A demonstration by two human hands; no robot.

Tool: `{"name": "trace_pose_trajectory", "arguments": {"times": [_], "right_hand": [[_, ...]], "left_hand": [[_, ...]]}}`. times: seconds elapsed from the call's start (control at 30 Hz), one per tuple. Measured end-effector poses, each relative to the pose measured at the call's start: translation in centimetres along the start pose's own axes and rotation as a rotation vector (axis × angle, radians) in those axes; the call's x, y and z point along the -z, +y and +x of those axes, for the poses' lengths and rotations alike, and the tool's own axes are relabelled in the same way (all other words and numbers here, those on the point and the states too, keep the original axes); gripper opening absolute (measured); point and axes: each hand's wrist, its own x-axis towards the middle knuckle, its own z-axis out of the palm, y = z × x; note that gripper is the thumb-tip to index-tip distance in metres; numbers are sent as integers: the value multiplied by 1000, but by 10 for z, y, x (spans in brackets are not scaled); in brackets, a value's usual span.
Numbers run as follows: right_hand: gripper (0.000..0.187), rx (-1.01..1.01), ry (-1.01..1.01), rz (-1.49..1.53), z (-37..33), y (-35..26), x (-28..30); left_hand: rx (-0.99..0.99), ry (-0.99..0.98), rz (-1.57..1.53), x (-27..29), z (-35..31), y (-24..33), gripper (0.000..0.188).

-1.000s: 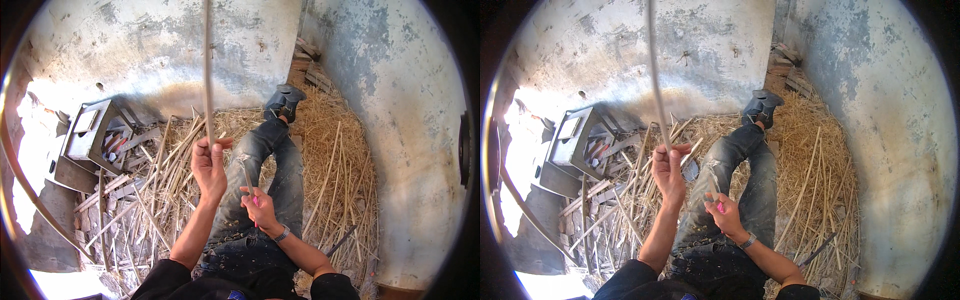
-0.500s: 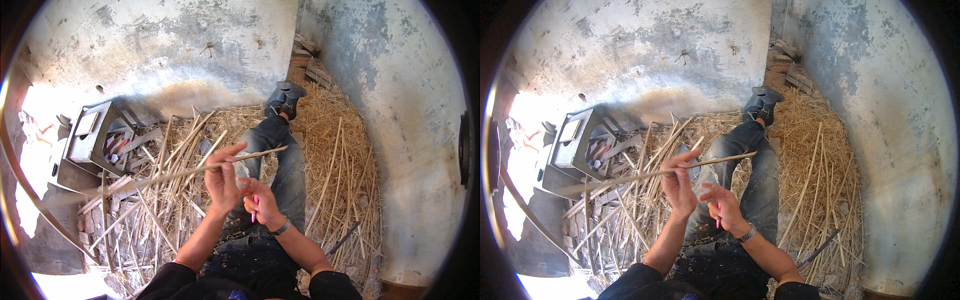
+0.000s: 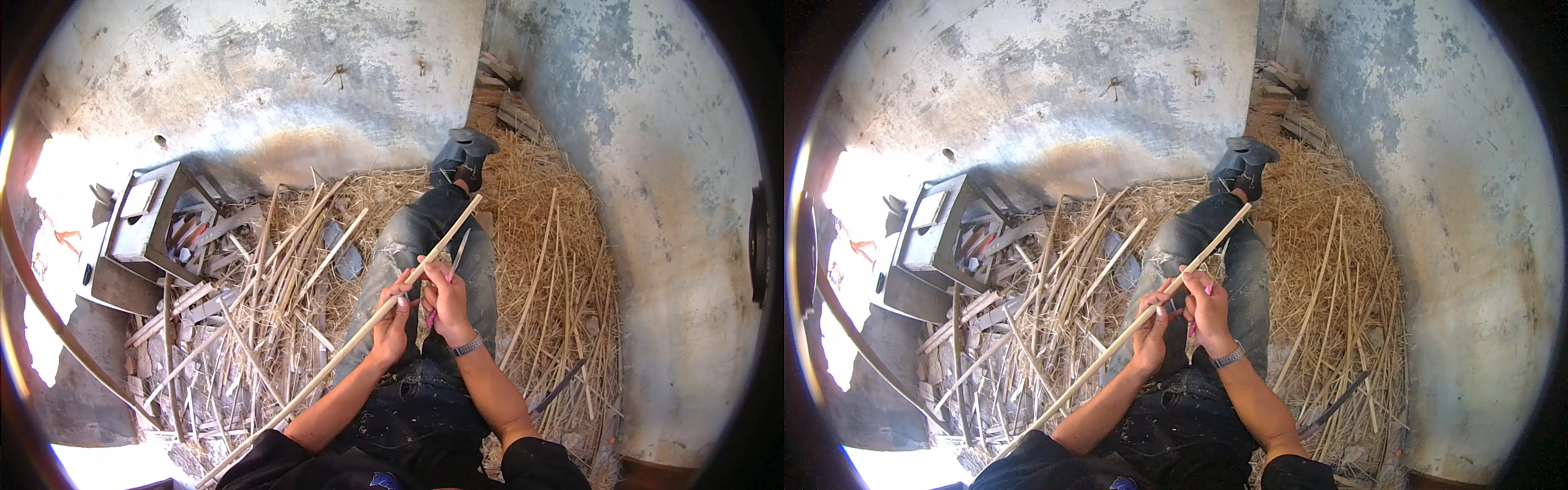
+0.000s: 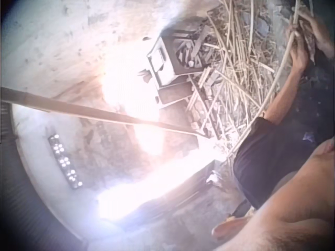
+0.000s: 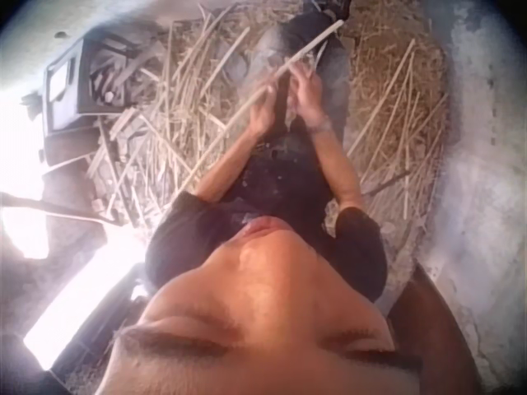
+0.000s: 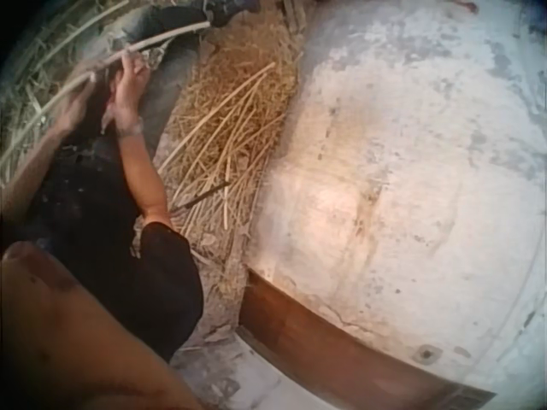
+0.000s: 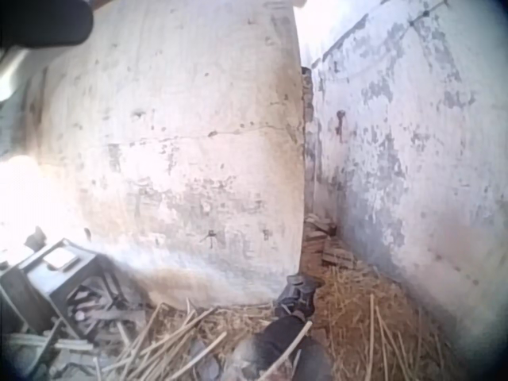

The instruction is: The person uses a large knife to split a bamboo stick and then uses a smaller blade to scrape and smooth the surface of the strip.

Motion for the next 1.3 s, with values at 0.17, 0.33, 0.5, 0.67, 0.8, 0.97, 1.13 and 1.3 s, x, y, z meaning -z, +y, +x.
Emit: {"name": "trace_pose_trajectory", "arguments": {"times": [0.17, 0.33, 0.5, 0.67, 0.8, 0.97, 1.13, 1.3], "right_hand": [[15, 24, 71, -65, 25, 17, 13], [19, 69, 201, -144, 53, 33, 39], [15, 120, 260, -182, 76, 26, 56], [13, 507, 303, -473, 95, 32, 71], [25, 446, 136, -732, 64, 32, 59], [31, 125, -95, -741, 18, 13, 32], [51, 469, -151, -1328, 4, 33, 32], [56, 511, -283, -1604, -11, 57, 18]], "left_hand": [[578, 141, -266, -2, -10, 4, 49], [419, -186, 255, 17, -42, 39, 44], [-279, 96, 1285, 71, -33, 57, 37], [107, -130, 1131, 115, -44, 43, 36], [258, -61, 1093, 107, -51, 56, 33], [205, -69, 1008, 119, -59, 35, 34], [462, -84, 697, 107, -45, 49, 34], [190, -64, 995, 103, -47, 35, 31]]}}
